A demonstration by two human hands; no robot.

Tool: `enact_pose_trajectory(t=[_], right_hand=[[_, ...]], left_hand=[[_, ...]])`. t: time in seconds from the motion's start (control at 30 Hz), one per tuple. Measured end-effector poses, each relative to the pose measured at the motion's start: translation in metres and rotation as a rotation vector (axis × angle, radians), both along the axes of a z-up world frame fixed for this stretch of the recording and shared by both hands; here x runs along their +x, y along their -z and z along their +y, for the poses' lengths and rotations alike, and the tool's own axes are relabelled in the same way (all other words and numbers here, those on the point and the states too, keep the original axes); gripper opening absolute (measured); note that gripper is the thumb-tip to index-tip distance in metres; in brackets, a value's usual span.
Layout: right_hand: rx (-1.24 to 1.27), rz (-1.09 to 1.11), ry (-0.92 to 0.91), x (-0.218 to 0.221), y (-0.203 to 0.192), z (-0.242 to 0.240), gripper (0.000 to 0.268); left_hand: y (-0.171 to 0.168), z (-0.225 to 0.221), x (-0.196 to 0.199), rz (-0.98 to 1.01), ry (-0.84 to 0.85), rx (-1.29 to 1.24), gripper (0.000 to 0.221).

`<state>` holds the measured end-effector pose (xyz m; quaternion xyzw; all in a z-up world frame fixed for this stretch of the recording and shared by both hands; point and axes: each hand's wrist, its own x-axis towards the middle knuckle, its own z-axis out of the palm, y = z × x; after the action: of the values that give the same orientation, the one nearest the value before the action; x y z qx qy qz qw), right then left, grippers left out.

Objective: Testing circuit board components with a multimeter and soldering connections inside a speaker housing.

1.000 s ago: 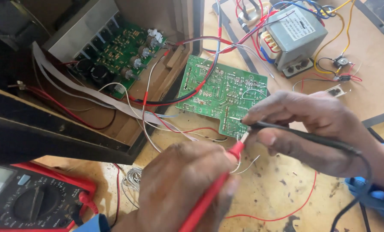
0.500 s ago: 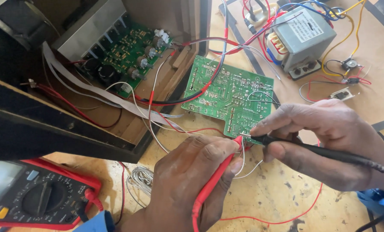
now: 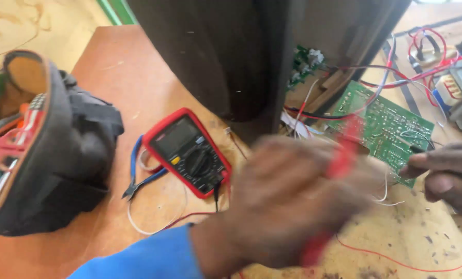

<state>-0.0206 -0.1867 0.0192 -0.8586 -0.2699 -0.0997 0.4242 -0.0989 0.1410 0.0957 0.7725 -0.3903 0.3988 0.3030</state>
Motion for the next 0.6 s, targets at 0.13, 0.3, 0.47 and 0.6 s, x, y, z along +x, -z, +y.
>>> enact_pose_trajectory(t=[0.13,0.3,0.47,0.6], right_hand=[[-0.115,-0.082,-0.191,-0.042,-0.071,0.071,0.041],[-0.218,-0.227,-0.424,-0.066,-0.101,0.134,0.029],[-0.213,-0.201,-0.312,-0.064,-0.078,0.14,0.028],[0.106,0.105,-0.039,-0.043,-0.059,0.095,0.033]], left_hand=[[-0.014,0.076,-0.035,-0.08,-0.271,-0.259,0.016],[0.012,0.141,-0.064,0.197,-0.485,-0.341,0.044],[0.021,0.15,-0.063,0.292,-0.475,-0.308,0.04],[0.031,0.133,-0.045,0.289,-0.547,-0.302,0.041]])
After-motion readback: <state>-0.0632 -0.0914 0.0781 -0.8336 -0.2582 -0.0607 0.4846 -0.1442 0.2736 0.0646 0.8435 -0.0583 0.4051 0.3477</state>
